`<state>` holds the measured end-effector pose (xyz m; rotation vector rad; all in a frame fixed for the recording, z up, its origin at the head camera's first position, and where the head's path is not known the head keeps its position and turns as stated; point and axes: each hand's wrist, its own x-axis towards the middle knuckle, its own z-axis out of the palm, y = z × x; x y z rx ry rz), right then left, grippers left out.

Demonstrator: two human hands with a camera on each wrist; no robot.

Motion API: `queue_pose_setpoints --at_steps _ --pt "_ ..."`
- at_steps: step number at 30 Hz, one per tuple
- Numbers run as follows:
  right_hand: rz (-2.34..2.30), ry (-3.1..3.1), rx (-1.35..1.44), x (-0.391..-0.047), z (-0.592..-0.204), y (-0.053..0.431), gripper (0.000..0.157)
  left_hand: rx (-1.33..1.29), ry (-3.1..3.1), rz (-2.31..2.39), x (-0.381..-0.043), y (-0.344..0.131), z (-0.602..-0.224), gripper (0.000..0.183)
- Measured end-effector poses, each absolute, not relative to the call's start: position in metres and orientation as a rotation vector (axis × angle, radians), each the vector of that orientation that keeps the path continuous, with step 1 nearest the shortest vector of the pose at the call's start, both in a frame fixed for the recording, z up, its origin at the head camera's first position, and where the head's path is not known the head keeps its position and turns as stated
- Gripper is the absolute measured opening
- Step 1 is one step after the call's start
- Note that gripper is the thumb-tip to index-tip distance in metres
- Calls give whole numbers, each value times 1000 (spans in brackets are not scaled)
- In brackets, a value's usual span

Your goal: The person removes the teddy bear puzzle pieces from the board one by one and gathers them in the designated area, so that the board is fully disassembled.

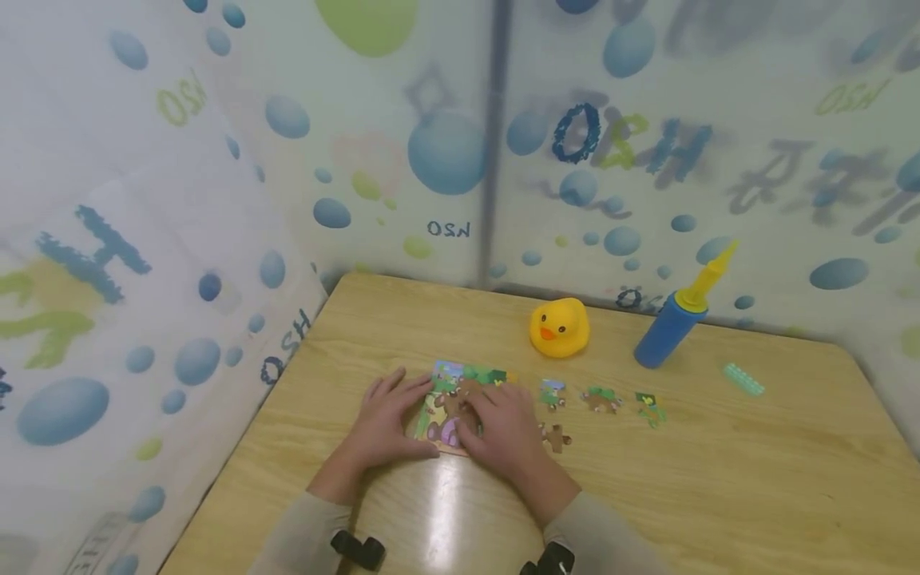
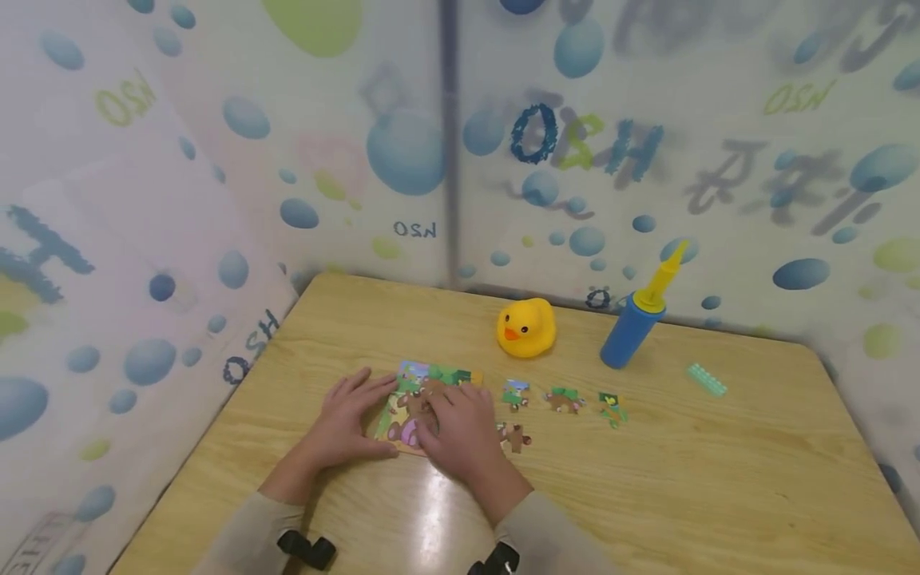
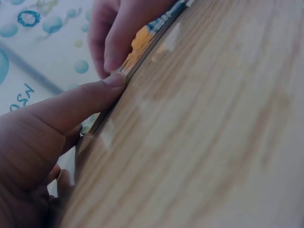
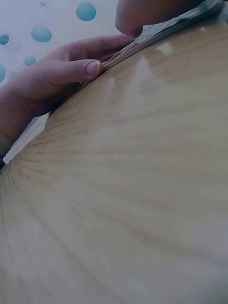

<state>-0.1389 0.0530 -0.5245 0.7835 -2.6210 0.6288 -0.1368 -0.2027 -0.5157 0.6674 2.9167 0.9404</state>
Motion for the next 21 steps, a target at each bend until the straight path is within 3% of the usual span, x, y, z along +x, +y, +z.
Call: queue_pose_setpoints --at_steps 6,21 --pt "671 -2849 657 -141 -521 40 65 672 2919 941 -137 -203 -515 111" --pt "881 -3059 355 -147 -505 34 75 666 2923 926 -137 -202 -517 111"
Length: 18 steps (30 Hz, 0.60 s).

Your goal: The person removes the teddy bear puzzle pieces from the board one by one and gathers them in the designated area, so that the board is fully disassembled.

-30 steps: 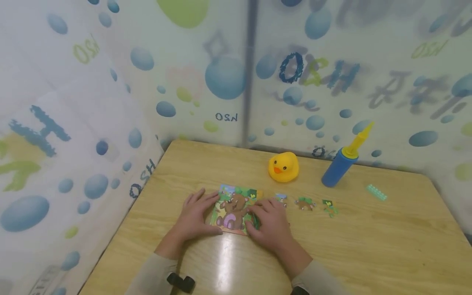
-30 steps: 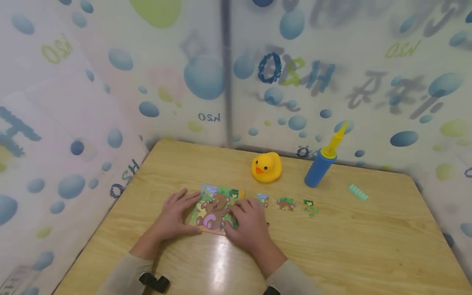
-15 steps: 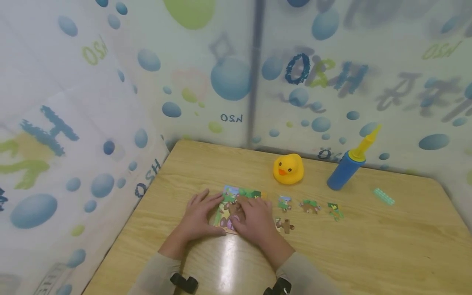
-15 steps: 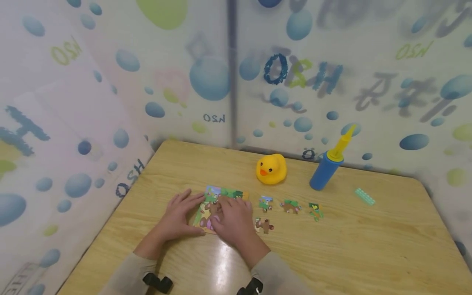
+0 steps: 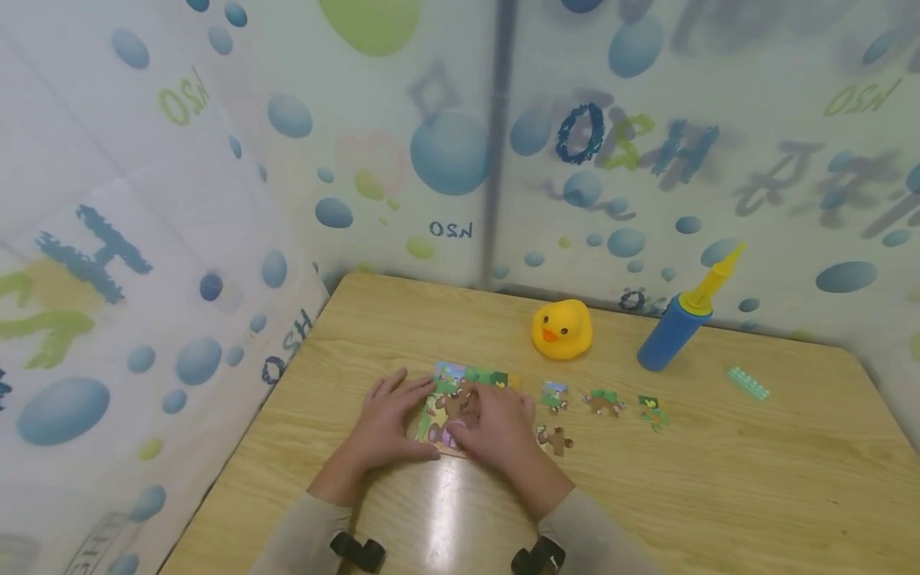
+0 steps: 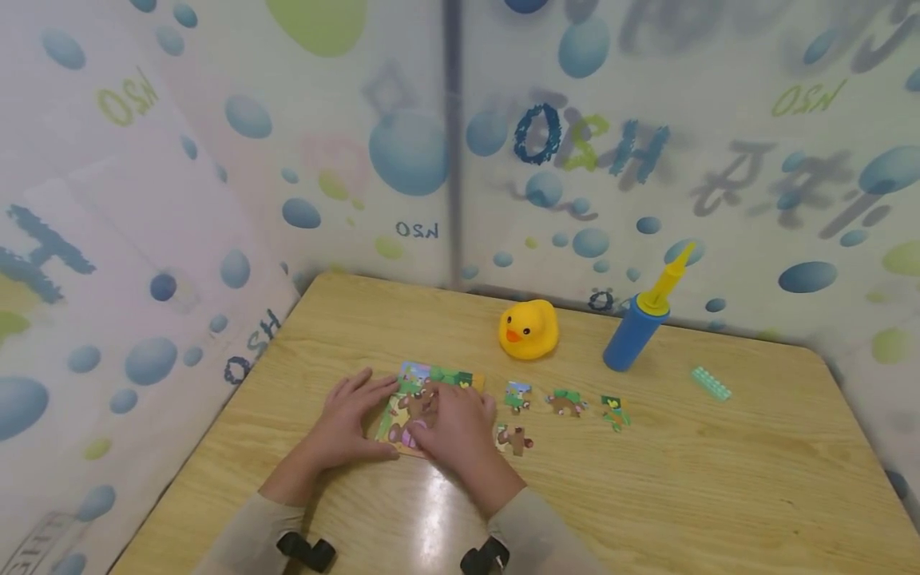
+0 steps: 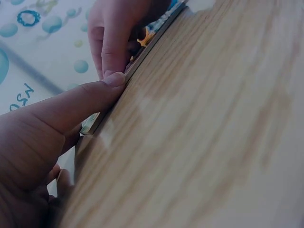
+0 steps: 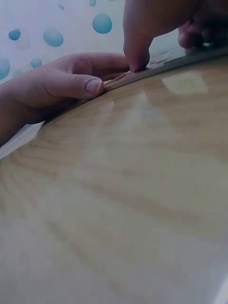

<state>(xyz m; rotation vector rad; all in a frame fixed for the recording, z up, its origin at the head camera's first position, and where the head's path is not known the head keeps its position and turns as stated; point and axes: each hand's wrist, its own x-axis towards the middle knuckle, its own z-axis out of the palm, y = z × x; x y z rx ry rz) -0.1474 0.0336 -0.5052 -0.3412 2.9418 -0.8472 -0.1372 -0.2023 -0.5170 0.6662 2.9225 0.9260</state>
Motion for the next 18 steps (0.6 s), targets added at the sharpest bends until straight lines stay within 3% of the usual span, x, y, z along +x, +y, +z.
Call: queue_pose_setpoints --at_steps 6,13,18 --pt "-827 2834 -221 -157 -497 32 89 664 2912 946 -136 -203 -517 109" --pt "-866 2780 -205 -161 -492 33 83 677 2910 938 -137 -203 -517 108" --pt "-871 2788 -231 -161 -492 34 87 665 2900 947 -137 -203 -517 108"
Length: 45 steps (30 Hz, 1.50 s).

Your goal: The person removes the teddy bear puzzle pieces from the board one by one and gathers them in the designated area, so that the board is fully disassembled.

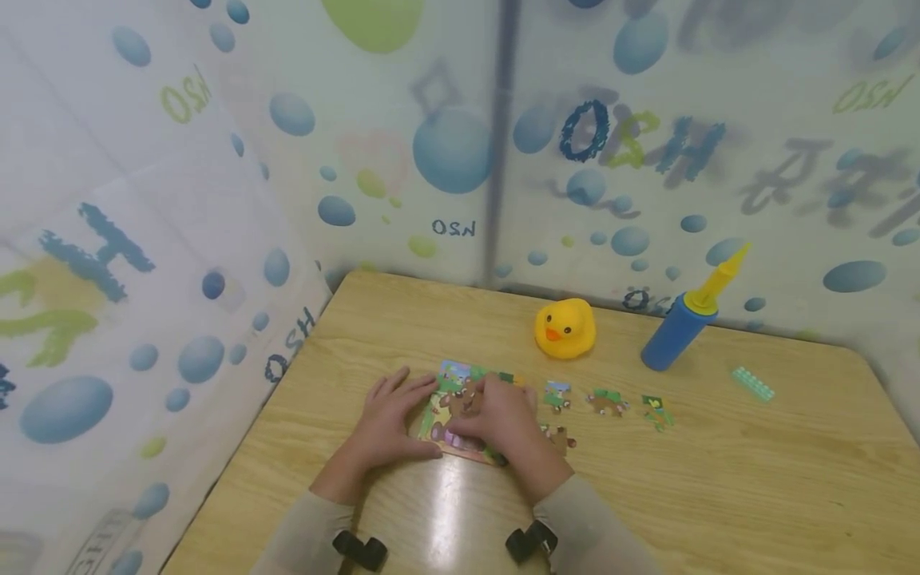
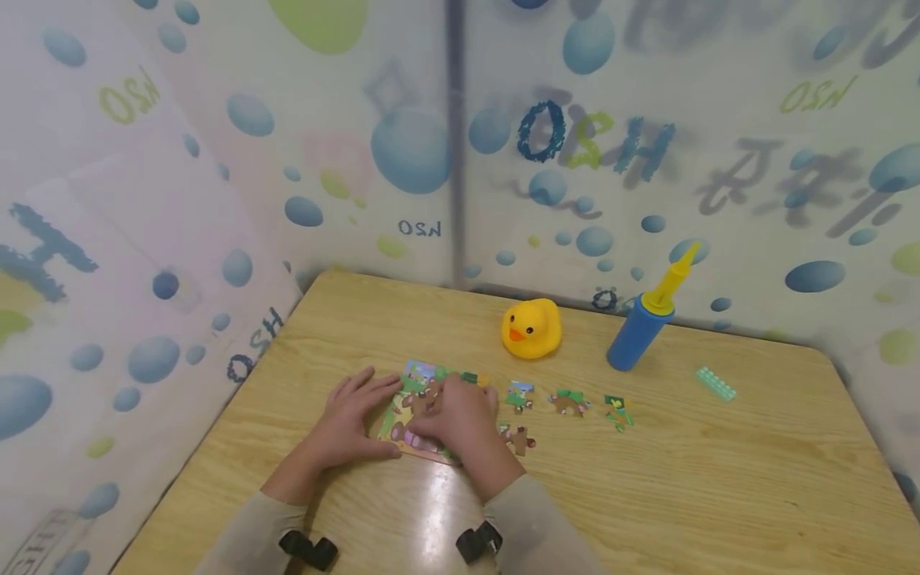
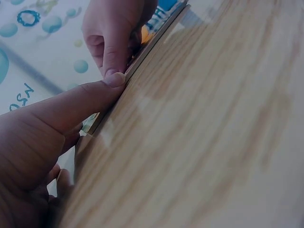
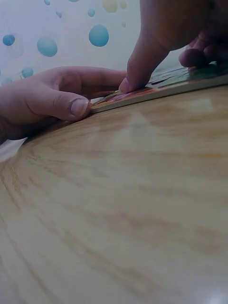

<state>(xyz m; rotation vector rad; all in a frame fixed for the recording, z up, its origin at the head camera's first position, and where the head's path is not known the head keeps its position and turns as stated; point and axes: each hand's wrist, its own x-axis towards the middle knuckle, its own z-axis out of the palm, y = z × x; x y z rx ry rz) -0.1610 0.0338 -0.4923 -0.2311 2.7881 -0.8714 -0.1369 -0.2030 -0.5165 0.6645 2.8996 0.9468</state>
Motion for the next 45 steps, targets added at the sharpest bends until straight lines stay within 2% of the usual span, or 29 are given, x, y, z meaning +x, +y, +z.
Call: queue_pose_setpoints --at_steps 8,20,30,33,40,45 --pt "-842 2785 -280 -164 -491 41 82 662 2885 980 -138 -200 -514 108" --pt "-852 2813 -298 -162 -496 42 86 662 2899 967 -138 -200 -516 109" --pt "-883 2954 -380 -157 -500 43 80 680 2913 961 -137 -200 -516 108" --pt "-901 2996 -490 -154 -503 44 74 677 2917 960 -137 -201 -516 108" --pt "-931 3143 -950 -142 -512 54 53 660 2914 954 -136 -202 -515 108" --pt "-935 3131 -1047 -140 -515 60 55 659 2913 958 -135 -201 -513 107"
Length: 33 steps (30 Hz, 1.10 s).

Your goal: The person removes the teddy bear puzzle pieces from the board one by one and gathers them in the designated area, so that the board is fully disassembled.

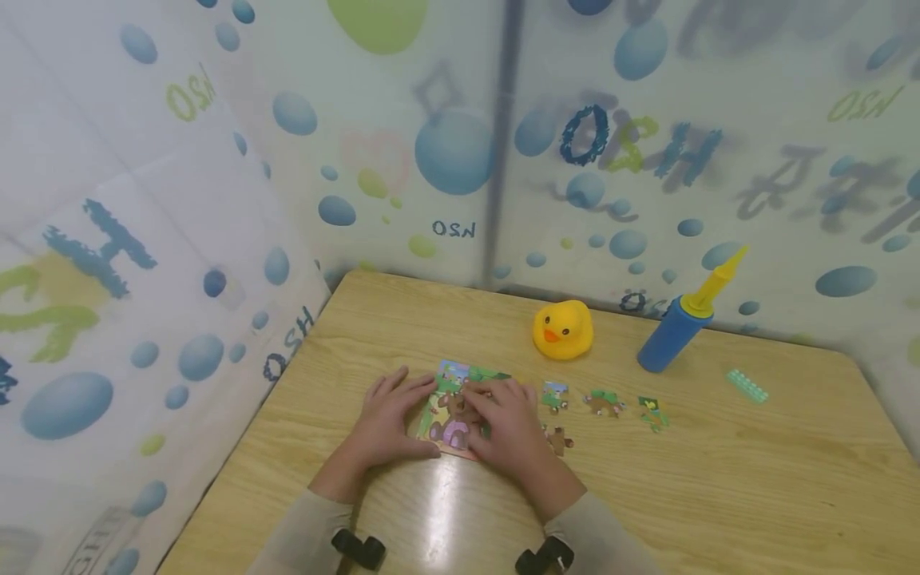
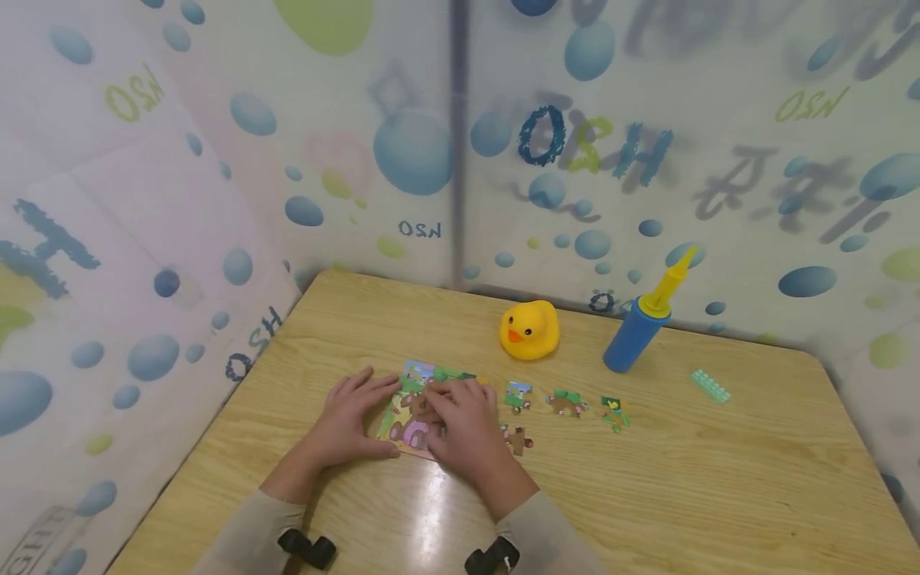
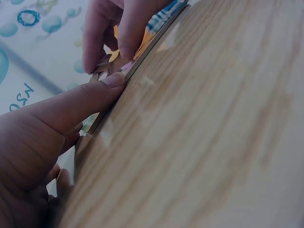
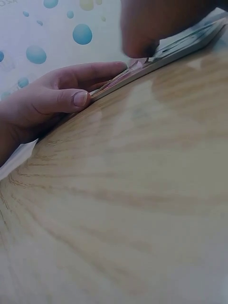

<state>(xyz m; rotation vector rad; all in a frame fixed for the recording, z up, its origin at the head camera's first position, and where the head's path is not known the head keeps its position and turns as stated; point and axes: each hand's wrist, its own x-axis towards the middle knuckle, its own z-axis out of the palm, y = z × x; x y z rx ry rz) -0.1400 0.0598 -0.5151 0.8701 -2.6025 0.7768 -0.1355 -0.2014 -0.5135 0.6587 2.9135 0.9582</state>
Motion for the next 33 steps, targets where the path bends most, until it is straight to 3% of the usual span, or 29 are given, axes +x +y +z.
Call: queue_pose_setpoints --at_steps 11,18,33 --pt "681 -2513 817 -139 -519 74 46 687 2917 950 -137 -201 -517 107" --pt "677 -2429 829 -134 -520 99 28 653 2918 933 -138 -202 -519 110" --pt "676 -2312 823 -103 -525 195 29 665 2918 926 -138 -201 -516 109"
